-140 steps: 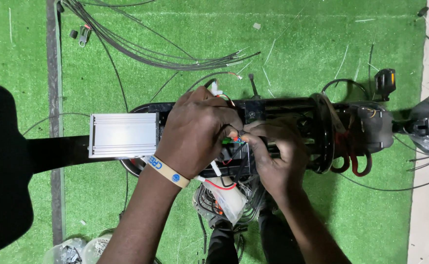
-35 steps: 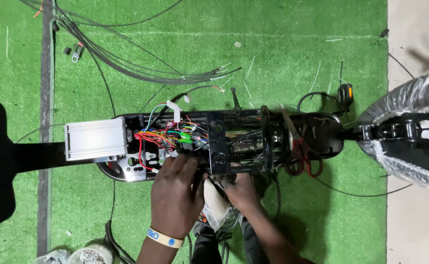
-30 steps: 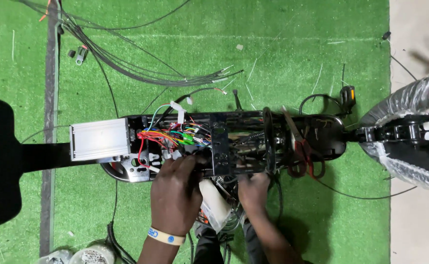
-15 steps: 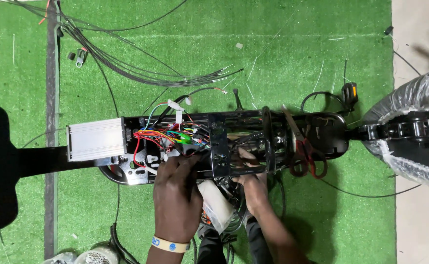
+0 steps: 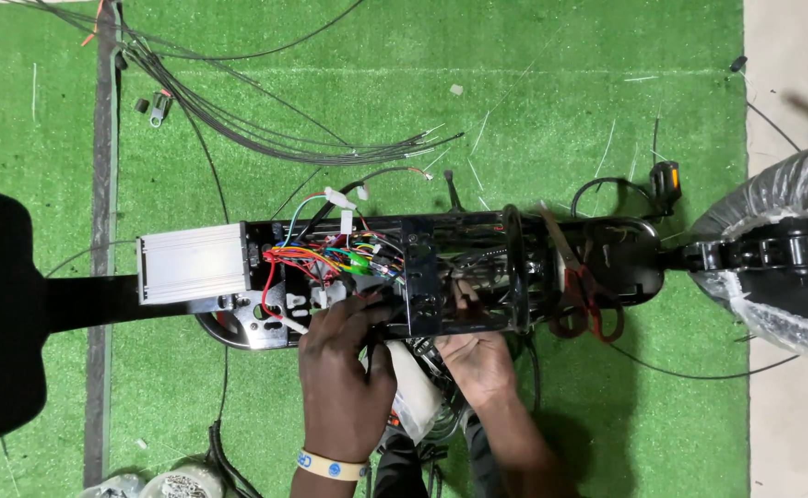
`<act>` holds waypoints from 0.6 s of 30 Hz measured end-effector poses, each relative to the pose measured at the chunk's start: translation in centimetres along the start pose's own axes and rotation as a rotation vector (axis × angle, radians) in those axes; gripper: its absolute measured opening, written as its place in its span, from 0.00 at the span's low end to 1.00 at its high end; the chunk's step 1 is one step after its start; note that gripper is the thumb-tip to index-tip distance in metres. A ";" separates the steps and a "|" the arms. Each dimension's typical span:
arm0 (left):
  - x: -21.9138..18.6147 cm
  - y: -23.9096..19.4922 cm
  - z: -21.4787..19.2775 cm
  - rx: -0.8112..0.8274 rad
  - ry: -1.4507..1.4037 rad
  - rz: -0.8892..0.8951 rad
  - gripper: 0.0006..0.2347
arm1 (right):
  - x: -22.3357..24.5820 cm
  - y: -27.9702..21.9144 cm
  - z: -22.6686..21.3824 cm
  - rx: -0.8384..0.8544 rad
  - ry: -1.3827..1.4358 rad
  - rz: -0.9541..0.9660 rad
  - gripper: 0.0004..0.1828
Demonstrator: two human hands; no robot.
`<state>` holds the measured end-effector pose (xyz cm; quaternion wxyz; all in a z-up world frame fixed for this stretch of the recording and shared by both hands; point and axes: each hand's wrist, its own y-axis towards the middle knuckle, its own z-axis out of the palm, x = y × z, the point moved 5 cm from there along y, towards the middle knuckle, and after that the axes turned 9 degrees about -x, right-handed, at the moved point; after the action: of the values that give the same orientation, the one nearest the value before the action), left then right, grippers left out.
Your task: The person works on the wiring of an electric scooter, connecting various colored wires and plugging in connectors within the central frame. They also handle a white plastic container and use a tool to tighten a bolt near the motor area.
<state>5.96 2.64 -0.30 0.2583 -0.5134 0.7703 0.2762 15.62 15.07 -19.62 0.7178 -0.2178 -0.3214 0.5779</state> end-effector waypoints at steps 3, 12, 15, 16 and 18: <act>-0.2 -0.3 -0.3 0.024 -0.001 -0.003 0.18 | 0.5 -0.7 0.6 -0.063 -0.190 -0.131 0.37; 0.0 -0.5 0.0 0.024 0.005 0.021 0.18 | 4.0 1.9 0.7 -0.501 -0.569 -0.309 0.32; 0.3 -0.8 0.5 0.028 0.073 0.014 0.15 | 3.7 4.4 -0.2 -0.242 -0.256 -0.088 0.12; 0.3 -0.8 0.5 0.028 0.075 0.013 0.15 | 3.7 4.7 -0.9 -0.242 -0.257 -0.087 0.12; 0.3 -0.8 0.6 0.010 0.054 0.003 0.13 | 3.5 5.1 -0.3 0.158 0.120 0.047 0.19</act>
<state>6.68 2.59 -1.08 0.2396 -0.5181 0.7792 0.2589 12.75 19.66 -22.63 0.7370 -0.2020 -0.2261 0.6040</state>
